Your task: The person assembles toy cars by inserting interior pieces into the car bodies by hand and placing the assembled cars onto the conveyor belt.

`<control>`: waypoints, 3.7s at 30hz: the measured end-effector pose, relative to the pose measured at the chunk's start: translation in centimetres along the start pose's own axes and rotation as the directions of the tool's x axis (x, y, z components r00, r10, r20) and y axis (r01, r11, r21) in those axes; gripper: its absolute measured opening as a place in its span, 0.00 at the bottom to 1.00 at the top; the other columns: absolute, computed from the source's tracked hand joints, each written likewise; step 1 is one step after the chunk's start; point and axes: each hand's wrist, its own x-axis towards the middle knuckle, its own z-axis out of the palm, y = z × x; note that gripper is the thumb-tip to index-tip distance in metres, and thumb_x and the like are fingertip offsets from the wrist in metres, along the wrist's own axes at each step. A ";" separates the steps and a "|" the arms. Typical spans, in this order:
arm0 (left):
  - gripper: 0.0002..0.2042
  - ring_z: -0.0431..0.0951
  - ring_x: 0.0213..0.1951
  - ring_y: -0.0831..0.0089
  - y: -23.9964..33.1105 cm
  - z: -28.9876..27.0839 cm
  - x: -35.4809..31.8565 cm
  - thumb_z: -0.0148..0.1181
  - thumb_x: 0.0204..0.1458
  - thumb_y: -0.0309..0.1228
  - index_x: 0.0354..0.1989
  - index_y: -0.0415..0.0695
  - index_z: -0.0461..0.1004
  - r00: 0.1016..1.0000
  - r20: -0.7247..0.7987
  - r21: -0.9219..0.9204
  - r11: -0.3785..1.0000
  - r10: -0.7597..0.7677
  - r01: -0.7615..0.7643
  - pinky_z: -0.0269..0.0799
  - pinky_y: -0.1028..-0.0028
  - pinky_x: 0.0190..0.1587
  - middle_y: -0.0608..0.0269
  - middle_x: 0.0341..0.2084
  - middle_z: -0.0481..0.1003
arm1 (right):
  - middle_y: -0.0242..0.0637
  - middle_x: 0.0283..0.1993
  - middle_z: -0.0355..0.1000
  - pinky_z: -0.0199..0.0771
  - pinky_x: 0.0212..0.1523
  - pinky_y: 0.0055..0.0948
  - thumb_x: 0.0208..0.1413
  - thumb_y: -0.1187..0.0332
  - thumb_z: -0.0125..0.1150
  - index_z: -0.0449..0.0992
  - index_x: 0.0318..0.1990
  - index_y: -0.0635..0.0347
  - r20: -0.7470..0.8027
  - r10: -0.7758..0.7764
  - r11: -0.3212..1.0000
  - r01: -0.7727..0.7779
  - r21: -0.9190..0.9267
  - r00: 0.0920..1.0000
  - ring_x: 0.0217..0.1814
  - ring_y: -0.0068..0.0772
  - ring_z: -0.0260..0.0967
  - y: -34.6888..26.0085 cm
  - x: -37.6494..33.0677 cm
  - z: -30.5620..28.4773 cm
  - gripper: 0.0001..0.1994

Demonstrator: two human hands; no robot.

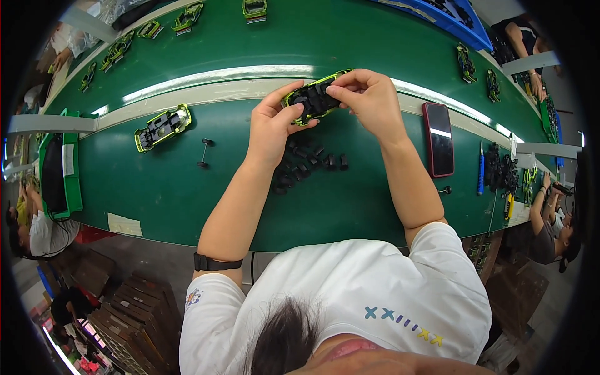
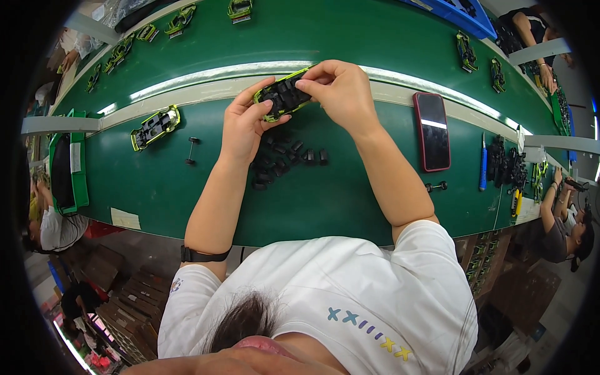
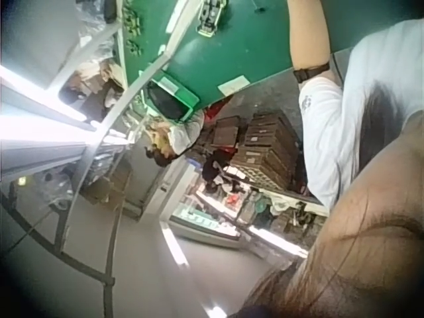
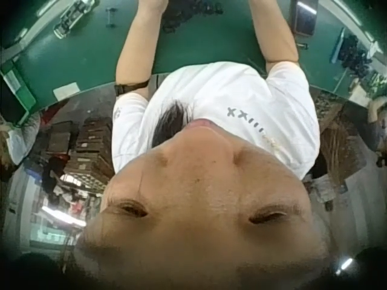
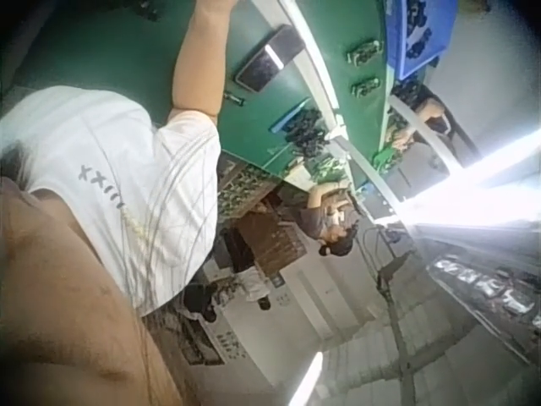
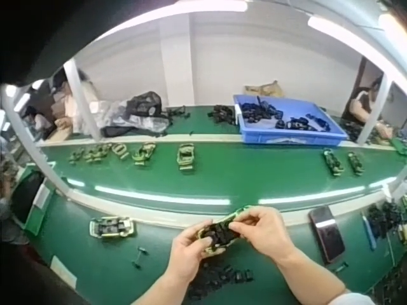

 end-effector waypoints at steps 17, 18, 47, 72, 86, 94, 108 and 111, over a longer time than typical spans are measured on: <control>0.19 0.77 0.38 0.70 1.0 0.1 -0.5 0.48 0.50 0.19 0.53 0.37 0.68 0.999 0.025 -0.072 0.997 -0.027 0.028 0.80 0.70 0.37 0.56 0.38 0.73 | 0.36 0.40 0.70 0.67 0.44 0.23 0.43 0.66 0.71 0.68 0.48 0.64 0.101 0.007 0.990 -0.021 0.141 0.995 0.42 0.25 0.67 1.3 1.2 -0.6 0.25; 0.19 0.77 0.38 0.70 0.9 0.2 -0.5 0.48 0.50 0.19 0.53 0.37 0.68 0.999 0.032 -0.066 0.998 -0.023 0.025 0.80 0.70 0.37 0.56 0.38 0.73 | 0.35 0.38 0.71 0.68 0.43 0.23 0.43 0.66 0.71 0.69 0.47 0.64 0.095 0.008 0.990 -0.021 0.136 0.995 0.40 0.24 0.68 1.4 1.2 -0.7 0.24; 0.19 0.79 0.39 0.62 0.4 -0.6 0.4 0.46 0.52 0.20 0.54 0.35 0.66 0.998 0.025 -0.106 0.992 -0.065 0.067 0.80 0.71 0.36 0.50 0.42 0.73 | 0.36 0.41 0.69 0.74 0.44 0.26 0.44 0.69 0.69 0.66 0.49 0.62 0.226 0.053 0.966 -0.107 0.234 0.973 0.43 0.26 0.69 2.6 1.9 -1.0 0.24; 0.19 0.77 0.39 0.67 0.6 -0.2 0.0 0.48 0.51 0.18 0.53 0.35 0.67 1.000 -0.029 -0.115 0.993 0.010 -0.013 0.81 0.69 0.38 0.53 0.42 0.71 | 0.42 0.40 0.69 0.77 0.41 0.28 0.36 0.71 0.73 0.64 0.51 0.66 0.196 0.079 0.989 -0.102 0.106 0.977 0.43 0.30 0.70 0.4 2.4 -0.4 0.32; 0.18 0.77 0.38 0.68 0.1 0.1 0.2 0.50 0.52 0.19 0.54 0.35 0.66 1.000 -0.006 -0.124 0.992 -0.012 0.011 0.80 0.69 0.38 0.54 0.39 0.72 | 0.40 0.45 0.68 0.76 0.43 0.30 0.43 0.59 0.71 0.62 0.56 0.61 0.267 0.143 0.938 -0.216 0.270 0.953 0.44 0.32 0.70 2.7 3.7 -1.8 0.34; 0.23 0.74 0.44 0.68 -0.9 0.3 0.6 0.57 0.50 0.18 0.56 0.33 0.60 0.987 -0.031 -0.023 0.987 0.156 -0.156 0.78 0.68 0.43 0.54 0.50 0.64 | 0.53 0.38 0.73 0.75 0.26 0.26 0.44 0.45 0.66 0.49 0.62 0.68 -0.014 0.133 0.960 -0.132 -0.247 0.991 0.30 0.34 0.74 -0.5 2.6 0.4 0.47; 0.12 0.74 0.47 0.63 0.0 -2.1 1.9 0.53 0.56 0.26 0.47 0.36 0.67 0.933 -0.172 0.205 0.938 0.317 -0.281 0.75 0.69 0.45 0.53 0.46 0.69 | 0.57 0.51 0.68 0.68 0.53 0.38 0.33 0.51 0.71 0.48 0.62 0.68 -0.303 0.043 0.575 -0.272 -0.772 0.952 0.53 0.52 0.68 2.8 14.5 -15.1 0.51; 0.09 0.75 0.43 0.67 0.4 -3.9 2.5 0.54 0.55 0.25 0.44 0.36 0.69 0.923 -0.224 0.173 0.944 0.314 -0.279 0.76 0.73 0.39 0.55 0.44 0.71 | 0.53 0.50 0.70 0.69 0.52 0.40 0.37 0.53 0.67 0.48 0.61 0.64 -0.431 0.007 0.425 -0.393 -0.816 0.903 0.53 0.48 0.69 5.5 16.9 -20.8 0.46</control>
